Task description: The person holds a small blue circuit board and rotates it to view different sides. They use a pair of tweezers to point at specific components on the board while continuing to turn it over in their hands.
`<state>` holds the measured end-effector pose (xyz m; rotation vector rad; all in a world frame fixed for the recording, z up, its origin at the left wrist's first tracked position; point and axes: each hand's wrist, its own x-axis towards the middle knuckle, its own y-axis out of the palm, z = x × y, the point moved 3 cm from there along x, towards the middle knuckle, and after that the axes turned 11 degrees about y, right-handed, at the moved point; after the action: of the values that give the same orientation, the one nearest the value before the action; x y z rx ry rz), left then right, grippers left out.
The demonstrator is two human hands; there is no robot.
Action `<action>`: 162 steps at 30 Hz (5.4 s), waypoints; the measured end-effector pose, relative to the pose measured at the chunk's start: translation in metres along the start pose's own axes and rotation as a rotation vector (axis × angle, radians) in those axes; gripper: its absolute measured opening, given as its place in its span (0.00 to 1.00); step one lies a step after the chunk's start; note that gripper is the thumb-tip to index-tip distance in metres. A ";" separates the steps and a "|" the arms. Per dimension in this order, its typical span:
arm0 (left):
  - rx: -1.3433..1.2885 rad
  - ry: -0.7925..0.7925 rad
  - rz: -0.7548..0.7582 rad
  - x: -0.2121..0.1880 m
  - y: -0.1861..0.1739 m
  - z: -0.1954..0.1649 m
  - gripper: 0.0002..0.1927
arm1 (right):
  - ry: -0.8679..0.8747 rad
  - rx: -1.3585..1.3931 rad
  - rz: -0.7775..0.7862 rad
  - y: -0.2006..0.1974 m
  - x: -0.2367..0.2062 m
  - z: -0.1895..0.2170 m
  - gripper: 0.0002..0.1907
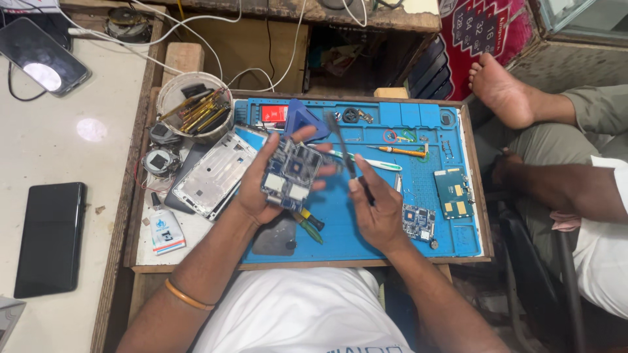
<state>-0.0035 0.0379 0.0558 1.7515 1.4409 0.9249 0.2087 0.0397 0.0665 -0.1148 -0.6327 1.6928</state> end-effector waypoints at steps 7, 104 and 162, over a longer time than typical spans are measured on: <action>-0.115 -0.125 0.108 -0.006 -0.002 0.004 0.28 | -0.004 0.063 0.032 -0.005 0.008 -0.011 0.13; 0.144 0.357 -0.077 0.008 -0.031 -0.002 0.56 | 0.028 -0.099 0.260 -0.025 0.015 0.023 0.17; 0.177 0.219 0.061 0.001 0.007 0.000 0.64 | -0.382 -0.109 0.159 0.004 -0.019 0.037 0.20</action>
<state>-0.0002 0.0375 0.0618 1.8779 1.6605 1.0763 0.1943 0.0093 0.0906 0.0864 -1.0230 1.8509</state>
